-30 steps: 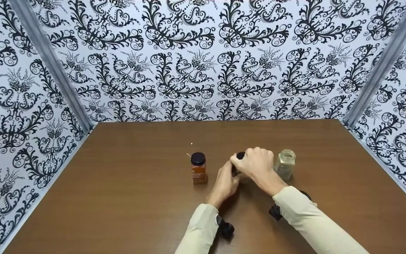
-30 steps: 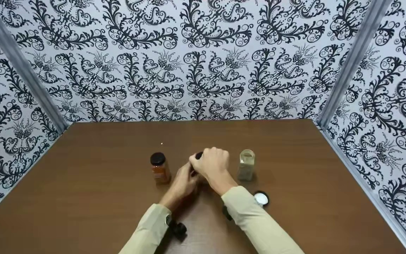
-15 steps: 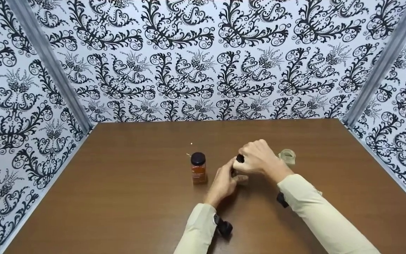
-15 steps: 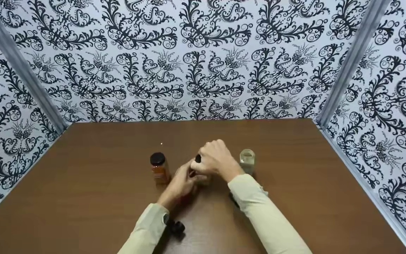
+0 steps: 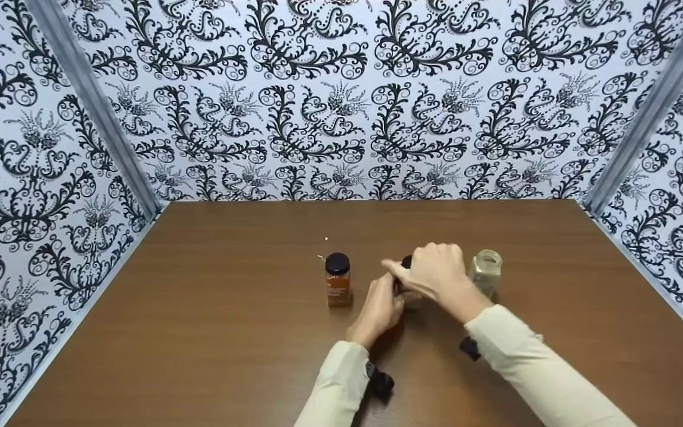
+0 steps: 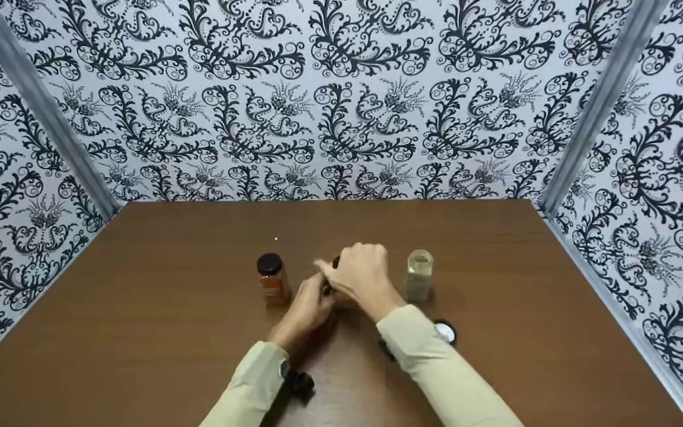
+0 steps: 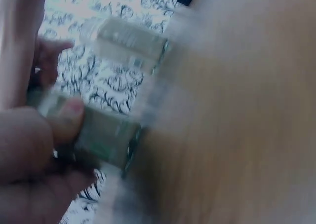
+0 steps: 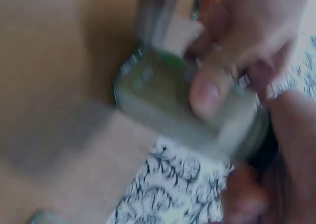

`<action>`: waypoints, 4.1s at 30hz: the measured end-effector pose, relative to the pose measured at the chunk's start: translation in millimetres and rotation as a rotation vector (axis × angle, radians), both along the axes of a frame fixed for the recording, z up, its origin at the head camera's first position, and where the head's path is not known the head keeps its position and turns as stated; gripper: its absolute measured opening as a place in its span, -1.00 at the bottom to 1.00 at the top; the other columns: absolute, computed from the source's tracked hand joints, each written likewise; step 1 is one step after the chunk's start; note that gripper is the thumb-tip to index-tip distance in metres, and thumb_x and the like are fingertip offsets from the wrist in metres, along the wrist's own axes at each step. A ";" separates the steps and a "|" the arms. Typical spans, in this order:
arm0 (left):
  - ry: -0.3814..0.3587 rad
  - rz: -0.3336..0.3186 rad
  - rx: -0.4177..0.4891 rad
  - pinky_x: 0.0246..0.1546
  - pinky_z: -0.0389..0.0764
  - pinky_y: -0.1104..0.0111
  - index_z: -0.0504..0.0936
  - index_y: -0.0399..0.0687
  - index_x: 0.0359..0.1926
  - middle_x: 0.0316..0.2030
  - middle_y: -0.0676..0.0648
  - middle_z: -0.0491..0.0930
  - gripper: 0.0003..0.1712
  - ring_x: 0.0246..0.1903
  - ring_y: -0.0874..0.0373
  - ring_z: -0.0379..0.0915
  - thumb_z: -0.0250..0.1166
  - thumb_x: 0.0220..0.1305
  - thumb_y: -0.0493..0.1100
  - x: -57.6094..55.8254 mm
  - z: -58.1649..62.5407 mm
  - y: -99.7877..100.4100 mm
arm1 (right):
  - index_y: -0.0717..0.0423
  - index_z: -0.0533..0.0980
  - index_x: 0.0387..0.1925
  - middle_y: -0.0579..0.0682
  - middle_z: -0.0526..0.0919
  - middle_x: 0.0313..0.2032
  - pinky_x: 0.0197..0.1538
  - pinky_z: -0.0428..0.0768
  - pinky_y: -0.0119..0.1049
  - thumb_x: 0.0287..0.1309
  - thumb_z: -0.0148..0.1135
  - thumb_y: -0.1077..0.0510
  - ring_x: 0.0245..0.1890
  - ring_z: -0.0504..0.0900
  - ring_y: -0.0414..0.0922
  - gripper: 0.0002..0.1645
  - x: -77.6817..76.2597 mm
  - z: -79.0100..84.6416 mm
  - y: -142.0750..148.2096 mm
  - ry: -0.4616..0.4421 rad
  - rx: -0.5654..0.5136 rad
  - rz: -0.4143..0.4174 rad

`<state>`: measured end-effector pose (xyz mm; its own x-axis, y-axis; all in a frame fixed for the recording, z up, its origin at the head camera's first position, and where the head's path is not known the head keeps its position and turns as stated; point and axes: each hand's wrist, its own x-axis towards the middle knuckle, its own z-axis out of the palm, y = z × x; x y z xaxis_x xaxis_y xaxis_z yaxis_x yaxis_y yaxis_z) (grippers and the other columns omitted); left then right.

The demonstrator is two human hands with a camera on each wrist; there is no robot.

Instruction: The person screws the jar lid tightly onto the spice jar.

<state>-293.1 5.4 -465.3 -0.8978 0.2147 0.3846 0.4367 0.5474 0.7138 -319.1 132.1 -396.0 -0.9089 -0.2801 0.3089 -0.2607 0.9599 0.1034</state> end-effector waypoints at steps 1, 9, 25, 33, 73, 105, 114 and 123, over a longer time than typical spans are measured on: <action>-0.017 -0.016 0.006 0.09 0.64 0.26 0.54 -0.16 0.21 0.03 -0.12 0.72 -0.48 0.06 0.03 0.65 0.40 0.25 -0.18 -1.0 -0.6 -1.1 | 0.11 0.42 -0.75 0.08 0.50 -0.68 -0.62 0.32 -0.18 0.24 -0.10 -0.56 -0.72 0.39 -0.02 -0.11 -2.9 0.8 6.0 0.021 0.021 0.088; -0.021 -0.049 0.014 0.14 0.61 0.26 0.47 -0.10 0.29 0.09 -0.08 0.69 -0.36 0.11 0.08 0.62 0.42 0.23 -0.06 -0.8 -4.3 -0.3 | -0.08 0.17 -0.86 -0.15 0.22 -0.82 -0.67 0.06 -0.29 0.01 0.08 -0.12 -0.76 0.04 -0.20 -0.51 -25.5 -10.1 21.7 0.307 0.061 0.513; 0.028 0.000 0.021 -0.06 0.69 0.28 0.60 -0.16 0.05 -0.12 -0.10 0.77 -0.61 -0.09 0.04 0.70 0.42 0.20 -0.21 -3.0 -1.1 3.1 | 0.12 0.50 -0.57 0.09 0.61 -0.57 -0.49 0.50 -0.09 0.33 -0.12 -0.48 -0.62 0.53 0.03 -0.19 -9.2 16.2 3.3 -0.040 0.138 0.268; 0.063 0.039 0.041 -0.24 0.66 0.38 0.63 -0.16 -0.17 -0.30 -0.09 0.77 -0.76 -0.27 0.12 0.69 0.45 0.14 -0.24 -2.9 0.3 11.5 | 0.10 0.56 -0.73 0.09 0.66 -0.65 -0.68 0.48 -0.08 0.32 0.05 -0.07 -0.72 0.54 0.04 -0.44 -13.9 9.4 -11.7 0.113 0.253 0.194; -0.019 -0.010 0.077 0.11 0.62 0.24 0.56 -0.02 0.21 0.04 -0.10 0.72 -0.41 0.06 0.05 0.65 0.47 0.15 -0.11 -2.2 -0.7 4.8 | 0.49 0.33 0.28 0.54 0.48 0.19 0.15 0.60 -0.43 0.36 0.16 0.30 0.08 0.65 -0.36 -0.46 -3.7 -42.6 69.8 -0.538 -1.217 0.652; -0.068 -0.003 0.127 0.08 0.64 0.28 0.57 -0.02 0.19 0.00 -0.12 0.73 -0.43 0.03 0.07 0.66 0.49 0.13 -0.17 -2.8 0.4 8.4 | 0.48 0.35 0.27 0.54 0.48 0.18 0.13 0.62 -0.41 0.35 0.18 0.28 0.05 0.67 -0.35 -0.46 -3.7 -44.0 69.0 -0.517 -1.235 0.628; -0.075 0.013 0.136 0.16 0.61 0.19 0.53 -0.14 0.28 0.08 -0.20 0.69 -0.31 0.09 -0.02 0.64 0.51 0.10 -0.19 -3.2 -0.5 8.4 | 0.39 0.30 0.36 0.49 0.47 0.24 0.17 0.60 -0.40 0.38 0.14 0.25 0.09 0.65 -0.34 -0.41 -4.5 -44.8 70.1 -0.512 -1.215 0.637; -0.061 0.014 0.101 0.20 0.59 0.19 0.53 -0.10 0.29 0.09 -0.14 0.70 -0.33 0.14 0.01 0.61 0.49 0.14 -0.15 -2.6 -0.5 7.2 | 0.46 0.37 0.27 0.52 0.50 0.17 0.11 0.62 -0.45 0.37 0.15 0.29 0.06 0.66 -0.35 -0.49 -3.8 -45.2 67.7 -0.495 -1.225 0.644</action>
